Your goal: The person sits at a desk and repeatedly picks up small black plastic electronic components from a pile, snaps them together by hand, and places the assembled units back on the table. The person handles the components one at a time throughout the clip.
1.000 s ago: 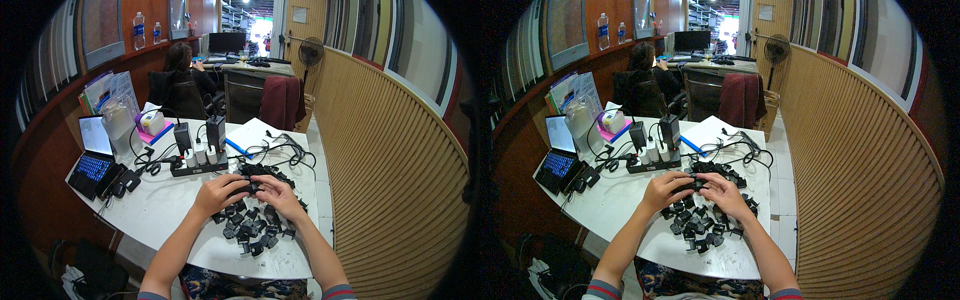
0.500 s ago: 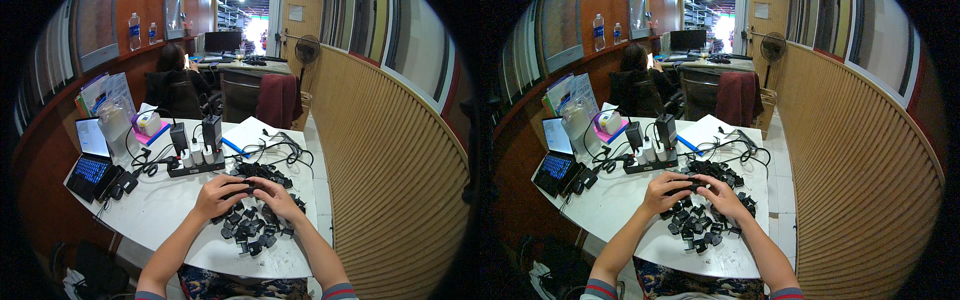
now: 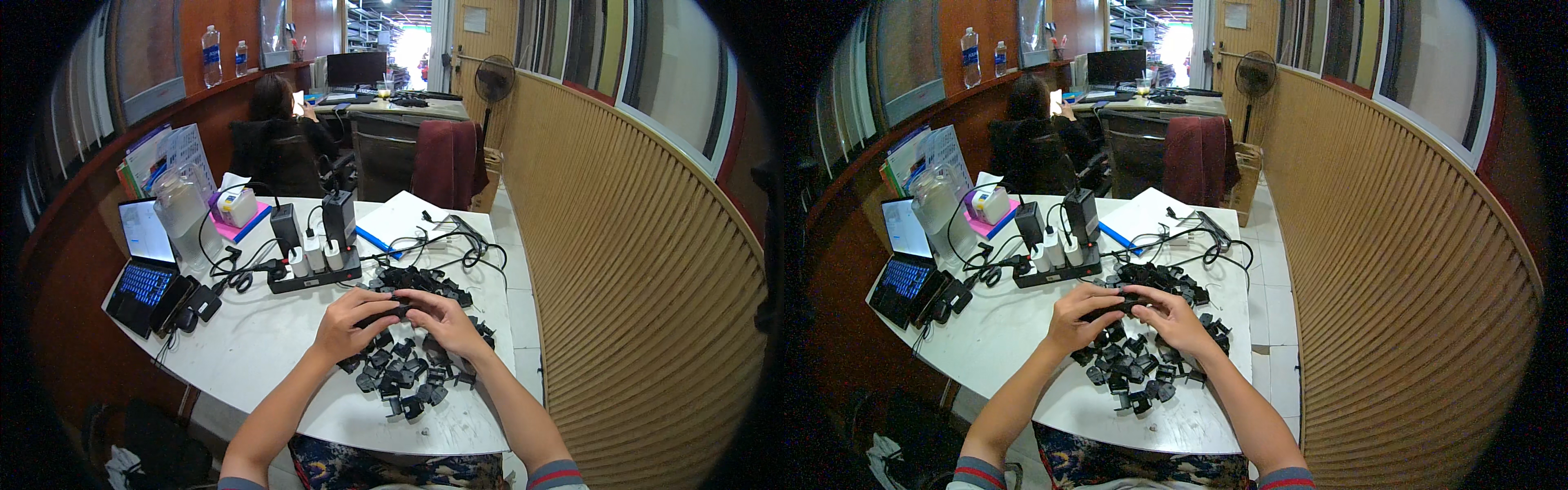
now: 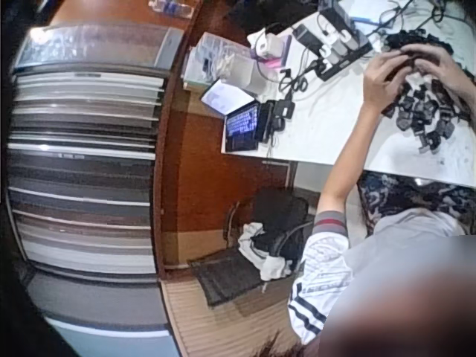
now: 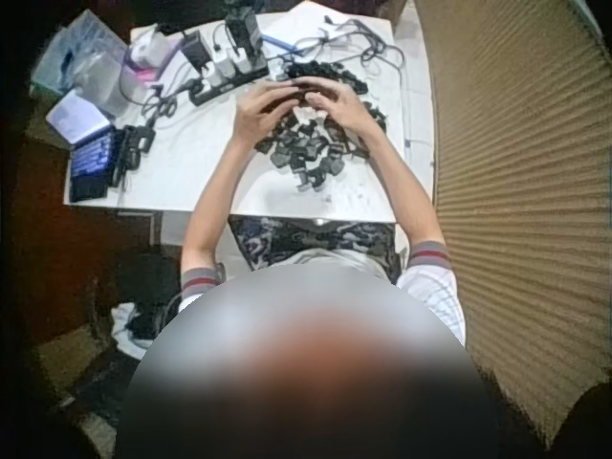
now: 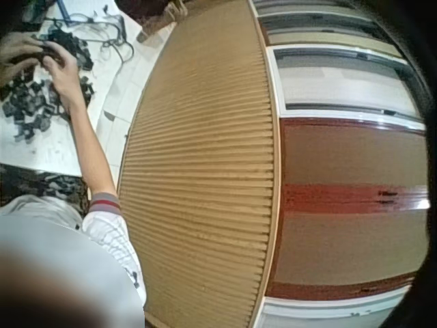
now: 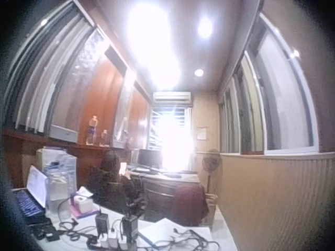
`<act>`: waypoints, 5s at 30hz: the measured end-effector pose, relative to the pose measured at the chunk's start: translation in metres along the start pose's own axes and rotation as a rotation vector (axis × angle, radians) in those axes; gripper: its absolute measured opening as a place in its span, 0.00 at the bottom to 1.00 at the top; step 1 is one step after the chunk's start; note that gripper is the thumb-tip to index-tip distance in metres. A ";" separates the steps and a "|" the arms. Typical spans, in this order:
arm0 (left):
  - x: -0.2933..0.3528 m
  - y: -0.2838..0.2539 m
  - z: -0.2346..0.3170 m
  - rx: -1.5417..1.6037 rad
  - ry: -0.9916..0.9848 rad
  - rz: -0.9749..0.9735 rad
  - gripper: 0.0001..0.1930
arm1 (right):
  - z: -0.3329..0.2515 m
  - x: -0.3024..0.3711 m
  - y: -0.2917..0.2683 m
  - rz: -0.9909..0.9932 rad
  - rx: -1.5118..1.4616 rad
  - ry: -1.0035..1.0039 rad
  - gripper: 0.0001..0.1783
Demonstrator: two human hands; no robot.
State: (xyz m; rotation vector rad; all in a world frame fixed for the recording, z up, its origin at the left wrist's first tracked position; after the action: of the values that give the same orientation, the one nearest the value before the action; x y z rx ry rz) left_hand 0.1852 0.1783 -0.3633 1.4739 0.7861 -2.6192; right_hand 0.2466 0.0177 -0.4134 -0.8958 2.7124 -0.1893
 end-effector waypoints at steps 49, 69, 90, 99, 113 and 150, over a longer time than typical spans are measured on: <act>0.002 -0.020 -0.026 -0.148 -0.253 -0.122 0.20 | -0.006 0.001 -0.014 0.133 0.459 -0.117 0.09; -0.002 -0.007 -0.012 -0.263 -0.086 -0.230 0.18 | -0.009 0.000 -0.005 0.121 -0.186 -0.059 0.18; -0.002 -0.005 -0.012 -0.288 -0.077 -0.234 0.17 | -0.018 0.003 0.008 -0.013 -0.335 -0.022 0.26; -0.001 -0.002 -0.011 -0.307 -0.040 -0.244 0.17 | -0.011 0.001 -0.001 0.122 -0.120 -0.091 0.30; 0.000 -0.002 -0.003 -0.147 -0.011 -0.182 0.15 | 0.000 0.001 0.002 0.084 -0.194 0.004 0.22; -0.012 -0.074 -0.016 -0.312 -0.092 0.131 0.15 | -0.008 0.011 0.011 -0.241 0.751 -0.218 0.17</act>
State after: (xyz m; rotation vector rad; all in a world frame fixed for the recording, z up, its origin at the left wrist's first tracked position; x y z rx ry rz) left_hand 0.1845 0.2476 -0.3298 1.2661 0.9968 -2.3217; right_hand 0.2295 0.0205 -0.4105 -0.9155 2.0536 -1.0087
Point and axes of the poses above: each hand's wrist, its own x-axis away from the middle knuckle, its own y-axis out of the palm, z = x × y, the point moved 8 cm from there along -x, towards the middle knuckle, and after that the axes turned 5 degrees about x, right-handed, at the moved point
